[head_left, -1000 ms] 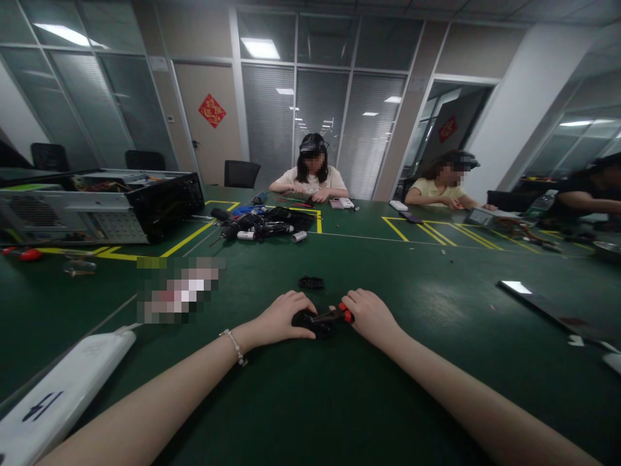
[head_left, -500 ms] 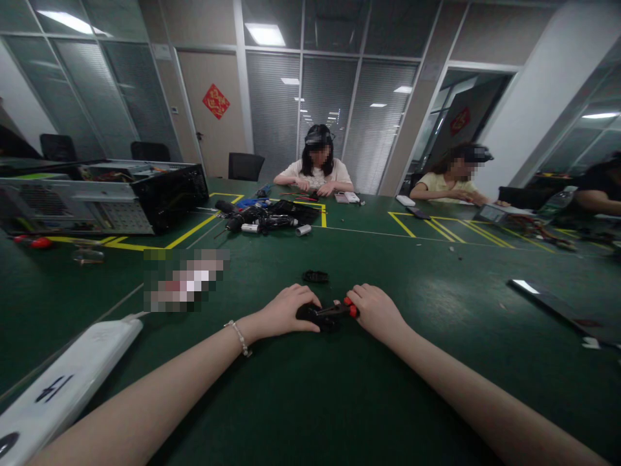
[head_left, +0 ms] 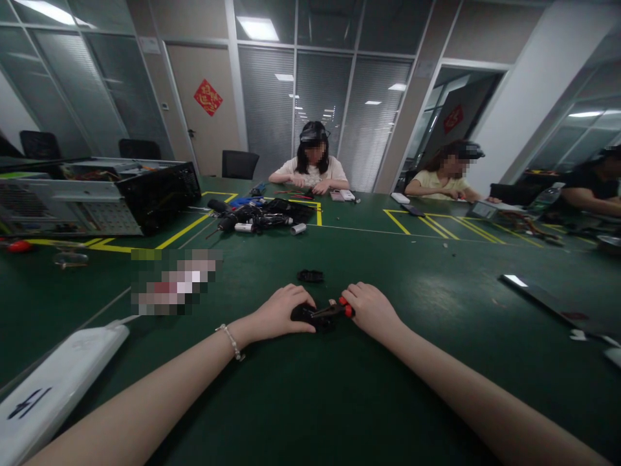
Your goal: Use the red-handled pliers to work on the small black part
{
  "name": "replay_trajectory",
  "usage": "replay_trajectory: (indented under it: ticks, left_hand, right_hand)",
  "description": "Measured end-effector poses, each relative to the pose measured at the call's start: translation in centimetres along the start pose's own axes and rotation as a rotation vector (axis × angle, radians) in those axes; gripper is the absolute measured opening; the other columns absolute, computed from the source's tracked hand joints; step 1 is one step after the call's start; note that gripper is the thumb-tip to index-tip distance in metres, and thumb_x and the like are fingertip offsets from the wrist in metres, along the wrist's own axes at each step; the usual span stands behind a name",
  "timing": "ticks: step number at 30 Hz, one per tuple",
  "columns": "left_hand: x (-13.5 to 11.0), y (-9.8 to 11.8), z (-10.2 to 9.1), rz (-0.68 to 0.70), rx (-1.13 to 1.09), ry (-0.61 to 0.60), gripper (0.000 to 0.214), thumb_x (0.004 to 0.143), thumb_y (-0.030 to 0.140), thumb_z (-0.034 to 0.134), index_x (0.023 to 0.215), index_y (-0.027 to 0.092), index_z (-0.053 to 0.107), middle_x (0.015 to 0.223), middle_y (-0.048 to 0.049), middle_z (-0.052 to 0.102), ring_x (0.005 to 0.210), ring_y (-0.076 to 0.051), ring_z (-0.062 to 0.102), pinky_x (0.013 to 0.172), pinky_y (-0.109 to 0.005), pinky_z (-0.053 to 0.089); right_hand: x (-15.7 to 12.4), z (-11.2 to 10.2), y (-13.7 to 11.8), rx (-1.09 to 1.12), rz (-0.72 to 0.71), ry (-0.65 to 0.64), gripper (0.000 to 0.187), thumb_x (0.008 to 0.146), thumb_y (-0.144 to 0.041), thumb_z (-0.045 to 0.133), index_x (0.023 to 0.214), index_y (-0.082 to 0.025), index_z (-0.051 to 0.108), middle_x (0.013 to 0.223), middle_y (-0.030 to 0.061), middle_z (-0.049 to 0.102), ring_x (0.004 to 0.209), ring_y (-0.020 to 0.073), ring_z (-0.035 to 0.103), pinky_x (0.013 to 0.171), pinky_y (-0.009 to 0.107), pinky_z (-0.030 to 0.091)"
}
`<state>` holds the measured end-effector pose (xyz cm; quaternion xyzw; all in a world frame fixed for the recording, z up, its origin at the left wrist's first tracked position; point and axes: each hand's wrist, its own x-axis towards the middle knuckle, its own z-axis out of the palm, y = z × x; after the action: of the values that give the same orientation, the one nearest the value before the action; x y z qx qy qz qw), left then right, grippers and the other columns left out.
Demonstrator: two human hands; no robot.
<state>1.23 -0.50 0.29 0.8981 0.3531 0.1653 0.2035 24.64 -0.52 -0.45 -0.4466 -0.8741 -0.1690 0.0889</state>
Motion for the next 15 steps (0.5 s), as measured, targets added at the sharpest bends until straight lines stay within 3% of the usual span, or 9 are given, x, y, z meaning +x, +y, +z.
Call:
replay_trajectory:
  ticks: [15]
  left_hand:
    - [0.13,0.05,0.05,-0.014,0.014,0.009,0.036,0.07,0.047,0.061,0.096,0.023,0.053,0.097,-0.001,0.052,0.092,-0.02,0.045,0.078,-0.031,0.035]
  right_hand:
    - [0.0,0.6,0.23,-0.011,0.018,-0.013,0.019,0.07,-0.01,0.051,0.087,-0.015,0.058,0.086,0.0063,0.058,0.078,0.0177,0.05,0.07,0.029,0.039]
